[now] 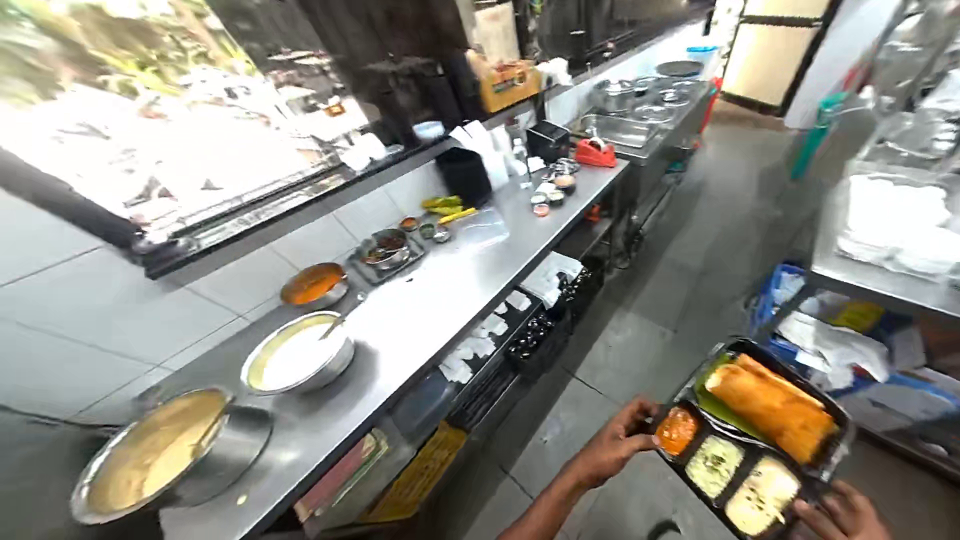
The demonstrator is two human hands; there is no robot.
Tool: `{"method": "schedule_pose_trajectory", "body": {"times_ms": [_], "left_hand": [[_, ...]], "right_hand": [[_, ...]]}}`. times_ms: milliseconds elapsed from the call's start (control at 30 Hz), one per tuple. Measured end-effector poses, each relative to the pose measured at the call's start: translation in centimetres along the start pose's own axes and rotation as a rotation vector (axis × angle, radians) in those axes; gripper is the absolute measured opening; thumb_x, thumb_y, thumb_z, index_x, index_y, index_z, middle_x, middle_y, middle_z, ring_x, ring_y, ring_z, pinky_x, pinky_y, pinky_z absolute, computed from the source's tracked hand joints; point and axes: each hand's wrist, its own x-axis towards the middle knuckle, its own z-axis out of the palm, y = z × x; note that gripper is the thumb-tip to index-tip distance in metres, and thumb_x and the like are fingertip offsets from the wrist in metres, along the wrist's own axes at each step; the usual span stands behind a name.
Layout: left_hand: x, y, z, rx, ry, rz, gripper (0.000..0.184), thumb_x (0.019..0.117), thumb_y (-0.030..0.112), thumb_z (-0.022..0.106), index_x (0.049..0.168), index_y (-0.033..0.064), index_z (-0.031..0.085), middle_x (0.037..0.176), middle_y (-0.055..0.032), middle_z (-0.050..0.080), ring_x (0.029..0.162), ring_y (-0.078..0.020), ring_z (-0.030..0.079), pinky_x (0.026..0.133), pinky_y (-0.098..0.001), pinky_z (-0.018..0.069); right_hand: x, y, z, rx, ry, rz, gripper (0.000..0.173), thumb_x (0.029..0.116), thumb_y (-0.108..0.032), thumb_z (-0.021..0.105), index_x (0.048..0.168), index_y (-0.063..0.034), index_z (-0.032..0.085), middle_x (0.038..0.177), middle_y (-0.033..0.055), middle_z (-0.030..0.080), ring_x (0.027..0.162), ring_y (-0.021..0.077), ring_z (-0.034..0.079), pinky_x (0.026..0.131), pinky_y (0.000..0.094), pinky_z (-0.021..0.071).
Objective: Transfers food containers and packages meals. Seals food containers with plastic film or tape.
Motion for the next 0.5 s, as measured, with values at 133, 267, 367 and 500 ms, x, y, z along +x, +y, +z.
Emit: {"method": "schedule_pose_trajectory", "body": {"times_ms": [133, 267, 367, 500], "left_hand": [[-1.7, 2.1, -12.1, 0.113, 0.336, 0.055, 0.038, 0.0987, 0.006, 0.059, 0.135, -0.0009, 0.051, 0.124, -0.0175, 0.064, 0.114, -0.0289, 0.063, 0.099, -0.0481, 0.054], [-3.9, 2.9, -23.2, 0.223, 0.633, 0.073, 0.04, 0.0981, 0.008, 0.06, 0.136, -0.0003, 0.051, 0.122, -0.016, 0.065, 0.112, -0.0278, 0.064, 0.098, -0.0466, 0.054], [-5.3, 3.5, -31.0, 0.25, 0.836, 0.081, 0.04, 0.0971, 0.005, 0.059, 0.136, -0.0011, 0.05, 0.122, -0.0173, 0.066, 0.111, -0.029, 0.064, 0.096, -0.0473, 0.0552], [-6.3, 5.4, -38.5, 0.287, 1.123, -0.024, 0.038, 0.0982, 0.003, 0.057, 0.135, -0.0017, 0.05, 0.116, -0.017, 0.068, 0.102, -0.0268, 0.067, 0.087, -0.0431, 0.0579]], "right_hand": [[12.1, -1.6, 14.8, 0.031, -0.22, 0.011, 0.064, 0.0887, 0.005, 0.066, 0.145, -0.0036, 0.036, 0.116, 0.019, 0.067, 0.091, 0.0352, 0.072, 0.063, 0.0533, 0.0638], [22.9, -0.5, 29.3, 0.025, -0.496, 0.044, 0.058, 0.0885, 0.003, 0.065, 0.141, -0.0041, 0.041, 0.113, 0.0186, 0.07, 0.088, 0.0355, 0.073, 0.06, 0.0497, 0.0629], [29.7, 1.0, 40.3, -0.014, -0.695, 0.052, 0.055, 0.0905, 0.002, 0.064, 0.14, -0.0049, 0.042, 0.114, 0.0168, 0.069, 0.09, 0.0333, 0.073, 0.062, 0.0492, 0.0636], [35.2, 2.5, 52.8, -0.124, -0.887, 0.074, 0.056, 0.0913, -0.003, 0.065, 0.141, -0.0058, 0.041, 0.116, 0.0149, 0.068, 0.09, 0.027, 0.072, 0.065, 0.0436, 0.0625]]}}
